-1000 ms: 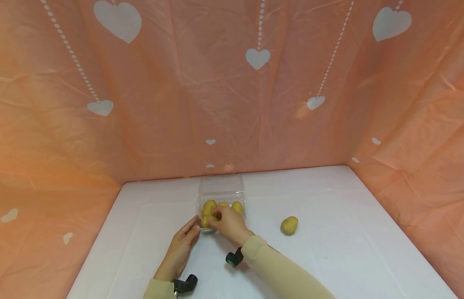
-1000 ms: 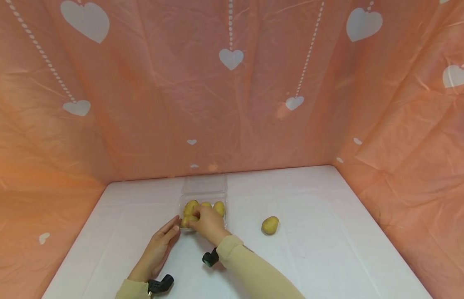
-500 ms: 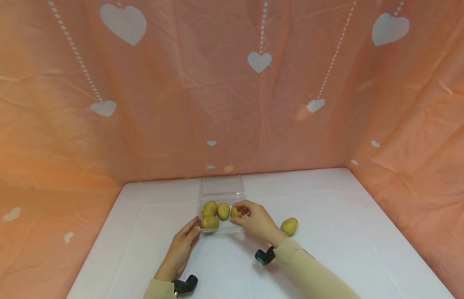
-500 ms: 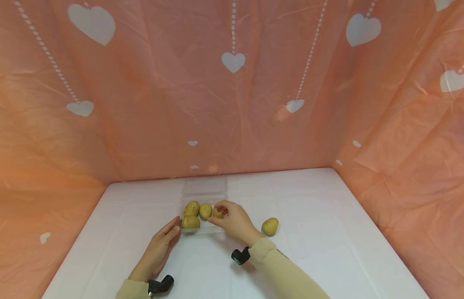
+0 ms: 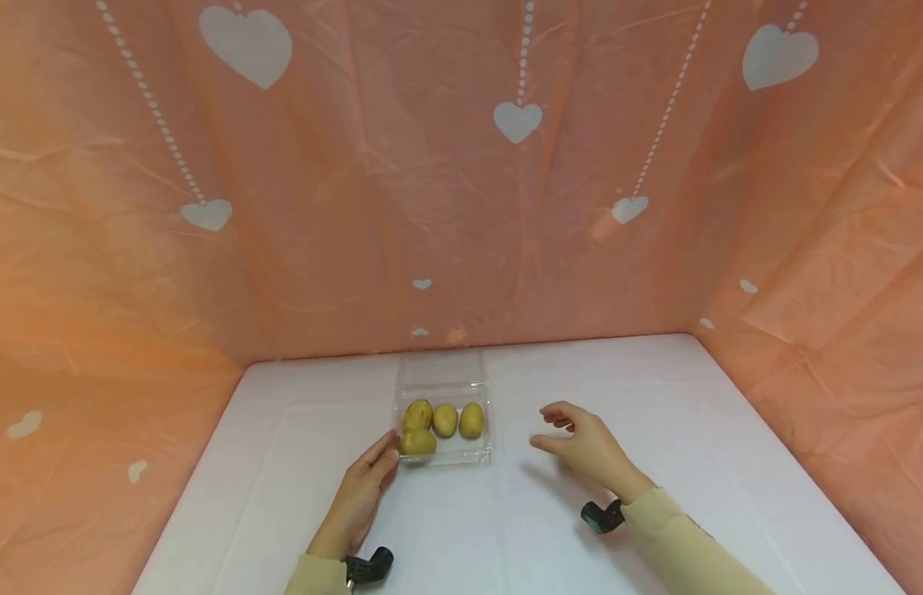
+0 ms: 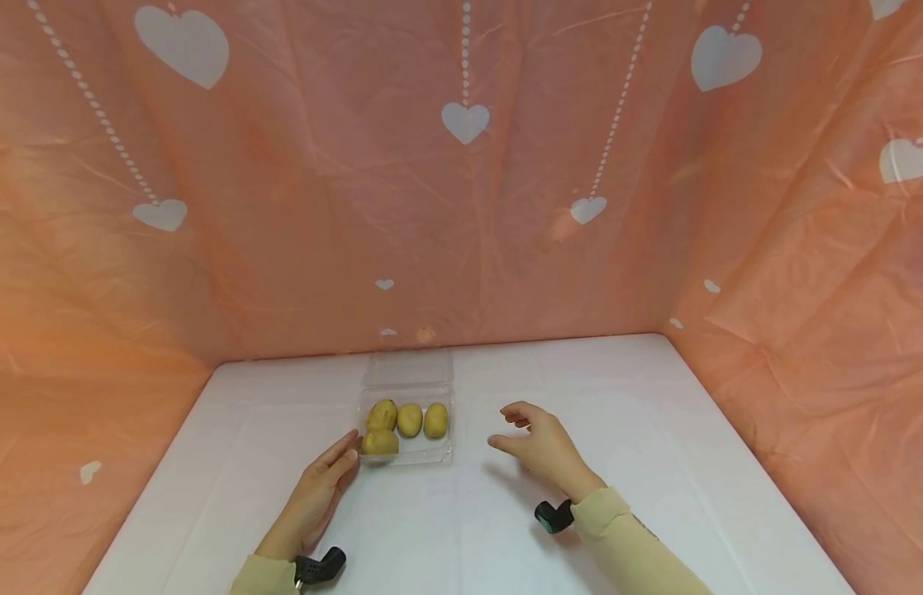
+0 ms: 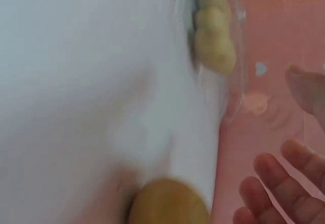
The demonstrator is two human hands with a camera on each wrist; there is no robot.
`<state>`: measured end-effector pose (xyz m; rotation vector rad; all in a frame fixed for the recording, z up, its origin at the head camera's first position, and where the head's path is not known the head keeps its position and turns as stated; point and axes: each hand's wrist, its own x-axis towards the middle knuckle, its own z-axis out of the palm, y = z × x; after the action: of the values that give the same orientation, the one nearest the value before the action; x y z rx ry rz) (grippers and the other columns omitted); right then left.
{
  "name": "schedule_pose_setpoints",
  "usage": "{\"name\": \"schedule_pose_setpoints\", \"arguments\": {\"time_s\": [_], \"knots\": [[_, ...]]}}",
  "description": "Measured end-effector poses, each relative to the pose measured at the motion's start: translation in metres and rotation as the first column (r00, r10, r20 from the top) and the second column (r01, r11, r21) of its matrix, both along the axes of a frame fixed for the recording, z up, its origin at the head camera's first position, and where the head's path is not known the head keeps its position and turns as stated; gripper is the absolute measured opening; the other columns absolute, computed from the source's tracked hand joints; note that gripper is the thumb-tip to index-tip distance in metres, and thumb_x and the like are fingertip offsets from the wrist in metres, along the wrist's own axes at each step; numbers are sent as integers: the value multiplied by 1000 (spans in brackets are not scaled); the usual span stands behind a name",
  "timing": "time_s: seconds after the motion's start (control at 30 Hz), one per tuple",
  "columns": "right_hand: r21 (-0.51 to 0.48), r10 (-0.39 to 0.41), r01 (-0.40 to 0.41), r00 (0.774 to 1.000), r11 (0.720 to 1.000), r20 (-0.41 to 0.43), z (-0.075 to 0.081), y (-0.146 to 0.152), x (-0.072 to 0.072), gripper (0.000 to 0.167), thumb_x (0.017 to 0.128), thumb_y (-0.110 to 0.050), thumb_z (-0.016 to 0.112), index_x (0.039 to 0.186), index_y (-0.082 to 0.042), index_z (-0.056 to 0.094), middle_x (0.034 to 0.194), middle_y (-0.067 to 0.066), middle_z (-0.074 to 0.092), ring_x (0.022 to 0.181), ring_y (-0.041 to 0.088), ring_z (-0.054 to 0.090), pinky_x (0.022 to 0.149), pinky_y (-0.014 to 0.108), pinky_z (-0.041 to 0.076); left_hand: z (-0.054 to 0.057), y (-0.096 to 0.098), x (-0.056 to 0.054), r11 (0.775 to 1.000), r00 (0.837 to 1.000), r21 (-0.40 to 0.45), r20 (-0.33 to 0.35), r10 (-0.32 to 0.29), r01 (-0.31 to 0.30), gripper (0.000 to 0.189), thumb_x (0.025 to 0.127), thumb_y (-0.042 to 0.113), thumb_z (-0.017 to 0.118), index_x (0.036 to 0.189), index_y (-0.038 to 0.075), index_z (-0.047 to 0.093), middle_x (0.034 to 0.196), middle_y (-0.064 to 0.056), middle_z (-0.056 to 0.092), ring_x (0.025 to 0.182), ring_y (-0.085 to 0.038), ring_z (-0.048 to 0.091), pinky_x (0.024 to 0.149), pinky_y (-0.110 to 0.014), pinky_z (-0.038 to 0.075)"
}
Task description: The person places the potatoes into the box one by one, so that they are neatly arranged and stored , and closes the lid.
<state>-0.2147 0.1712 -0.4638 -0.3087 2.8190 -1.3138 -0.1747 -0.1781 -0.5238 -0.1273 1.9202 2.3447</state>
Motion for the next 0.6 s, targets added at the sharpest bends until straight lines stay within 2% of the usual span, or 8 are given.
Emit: {"name": "schedule_pose_setpoints", "arguments": {"time_s": [0.1,0.17,0.37,0.6], "knots": [[-37,-14,16,998,999,67,-2,12,3,56,77,-38,82,124,-15,62,121,4,62,101,21,62,91,44,50,-1,-1,0,1000,1000,5,-6,0,0,55,100,17,53,148,0,33,154,-17,29,141,-25,24,112,-32,30],[-48,-20,24,996,999,83,-3,19,6,58,76,-39,82,125,-14,62,123,5,61,103,21,63,93,46,49,-2,-1,0,1000,1000,6,-10,0,0,55,100,17,53,148,0,33,154,-17,29,141,-25,24,112,-31,30],[-1,-26,26,999,1000,24,-11,35,7,59,77,-41,81,124,-10,62,124,8,60,119,33,52,100,53,44,-3,-1,-1,1000,1000,1,-11,0,0,55,100,17,53,148,1,33,154,-17,29,141,-25,24,111,-31,31],[22,-47,46,998,999,46,-17,44,12,59,78,-40,80,126,-9,61,125,10,59,118,37,51,99,54,45,-2,0,0,1000,1000,-9,-10,-5,5,56,100,17,54,149,0,32,154,-18,28,142,-27,23,112,-32,30]]}}
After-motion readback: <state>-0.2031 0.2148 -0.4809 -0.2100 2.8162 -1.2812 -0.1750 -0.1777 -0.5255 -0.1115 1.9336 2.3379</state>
